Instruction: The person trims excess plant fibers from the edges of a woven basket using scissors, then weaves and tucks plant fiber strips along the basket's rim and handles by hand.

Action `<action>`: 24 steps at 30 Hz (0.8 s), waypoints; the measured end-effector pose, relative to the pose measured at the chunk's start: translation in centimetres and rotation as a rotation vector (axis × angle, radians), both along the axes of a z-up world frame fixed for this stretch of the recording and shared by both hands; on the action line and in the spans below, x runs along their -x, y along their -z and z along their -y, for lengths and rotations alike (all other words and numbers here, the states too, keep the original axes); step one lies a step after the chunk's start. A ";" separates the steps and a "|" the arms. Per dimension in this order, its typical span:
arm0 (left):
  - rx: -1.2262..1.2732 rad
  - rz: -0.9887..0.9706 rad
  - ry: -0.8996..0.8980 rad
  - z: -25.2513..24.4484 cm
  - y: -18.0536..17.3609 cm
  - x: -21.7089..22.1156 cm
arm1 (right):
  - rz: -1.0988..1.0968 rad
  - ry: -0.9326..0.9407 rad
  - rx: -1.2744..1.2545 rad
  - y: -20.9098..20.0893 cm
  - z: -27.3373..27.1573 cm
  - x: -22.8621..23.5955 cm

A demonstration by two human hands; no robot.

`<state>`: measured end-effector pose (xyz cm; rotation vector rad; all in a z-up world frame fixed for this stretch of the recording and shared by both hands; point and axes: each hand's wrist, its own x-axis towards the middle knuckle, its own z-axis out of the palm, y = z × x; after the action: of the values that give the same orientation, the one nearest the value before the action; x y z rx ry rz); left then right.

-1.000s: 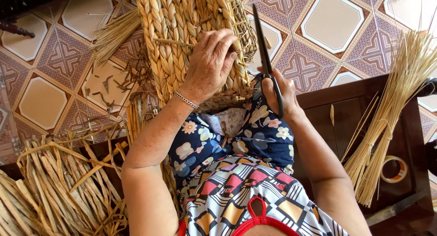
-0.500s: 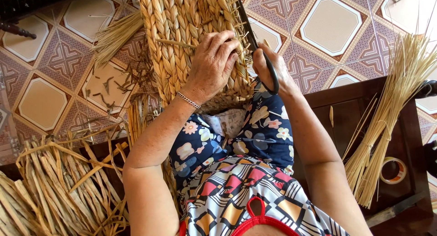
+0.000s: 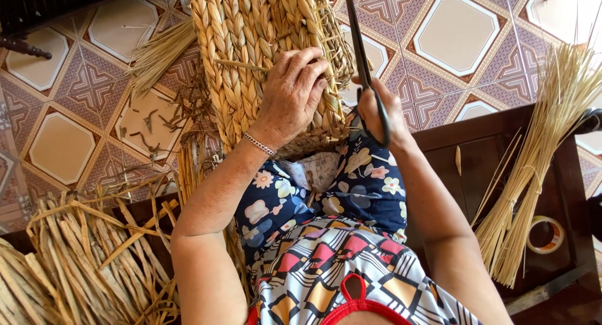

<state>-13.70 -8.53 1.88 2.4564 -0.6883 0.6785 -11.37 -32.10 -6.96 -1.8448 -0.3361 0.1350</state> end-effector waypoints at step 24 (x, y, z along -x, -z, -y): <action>-0.038 0.154 0.094 -1.4 -0.7 -14.5 | 0.471 0.029 0.310 1.2 0.0 -3.1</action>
<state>0.83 -7.15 2.61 2.4065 -0.8777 0.8308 -8.29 -32.11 -8.12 -2.1801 -0.6423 -0.2887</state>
